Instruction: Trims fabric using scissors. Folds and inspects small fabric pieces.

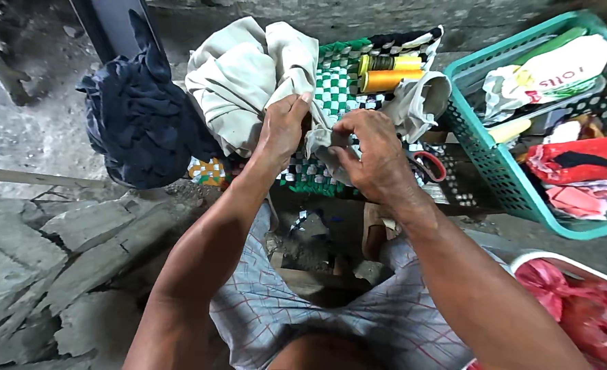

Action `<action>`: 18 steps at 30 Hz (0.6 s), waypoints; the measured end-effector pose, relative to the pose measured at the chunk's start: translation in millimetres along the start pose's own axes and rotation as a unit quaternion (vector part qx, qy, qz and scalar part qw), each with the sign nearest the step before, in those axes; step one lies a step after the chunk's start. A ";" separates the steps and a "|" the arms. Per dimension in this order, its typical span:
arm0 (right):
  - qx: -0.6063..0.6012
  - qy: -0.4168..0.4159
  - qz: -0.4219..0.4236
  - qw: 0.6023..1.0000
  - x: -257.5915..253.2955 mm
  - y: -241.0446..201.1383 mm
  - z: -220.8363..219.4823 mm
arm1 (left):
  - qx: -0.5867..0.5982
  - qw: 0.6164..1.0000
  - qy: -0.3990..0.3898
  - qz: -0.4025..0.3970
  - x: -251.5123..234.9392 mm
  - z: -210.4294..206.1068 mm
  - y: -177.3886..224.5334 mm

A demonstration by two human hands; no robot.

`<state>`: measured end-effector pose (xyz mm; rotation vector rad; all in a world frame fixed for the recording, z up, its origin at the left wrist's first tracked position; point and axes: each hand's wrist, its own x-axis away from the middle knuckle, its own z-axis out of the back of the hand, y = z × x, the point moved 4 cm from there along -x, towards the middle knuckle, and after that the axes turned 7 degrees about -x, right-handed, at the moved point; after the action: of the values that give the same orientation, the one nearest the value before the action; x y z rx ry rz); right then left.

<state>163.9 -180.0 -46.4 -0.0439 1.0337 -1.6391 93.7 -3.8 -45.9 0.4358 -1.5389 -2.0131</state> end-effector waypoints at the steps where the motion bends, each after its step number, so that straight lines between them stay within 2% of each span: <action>1: 0.000 0.005 -0.002 1.000 0.6 0.5 -2.1 | 0.006 1.000 -0.004 -0.007 1.0 -2.2 0.5; 6: -0.031 0.032 -0.018 0.999 -0.4 -3.7 -5.3 | 0.021 0.999 -0.026 -0.037 4.0 -8.7 0.6; 9: -0.030 0.033 -0.026 0.999 -1.2 -3.6 -3.5 | 0.059 0.997 -0.059 -0.008 9.2 -12.8 1.6; 13: 0.004 0.058 -0.032 0.998 -4.8 1.0 2.5 | -0.010 0.990 -0.136 0.029 20.0 -19.2 5.1; 15: 0.025 0.067 -0.027 0.997 -7.6 2.6 5.8 | -0.049 0.988 -0.143 0.006 24.1 -23.5 8.4; 18: 0.041 0.062 -0.022 0.997 -8.4 3.0 7.9 | -0.042 0.990 -0.135 -0.015 26.1 -27.1 10.5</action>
<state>173.3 -177.8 -39.5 0.0920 1.0644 -1.7405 91.0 -42.5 -41.6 0.1583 -1.6034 -2.2223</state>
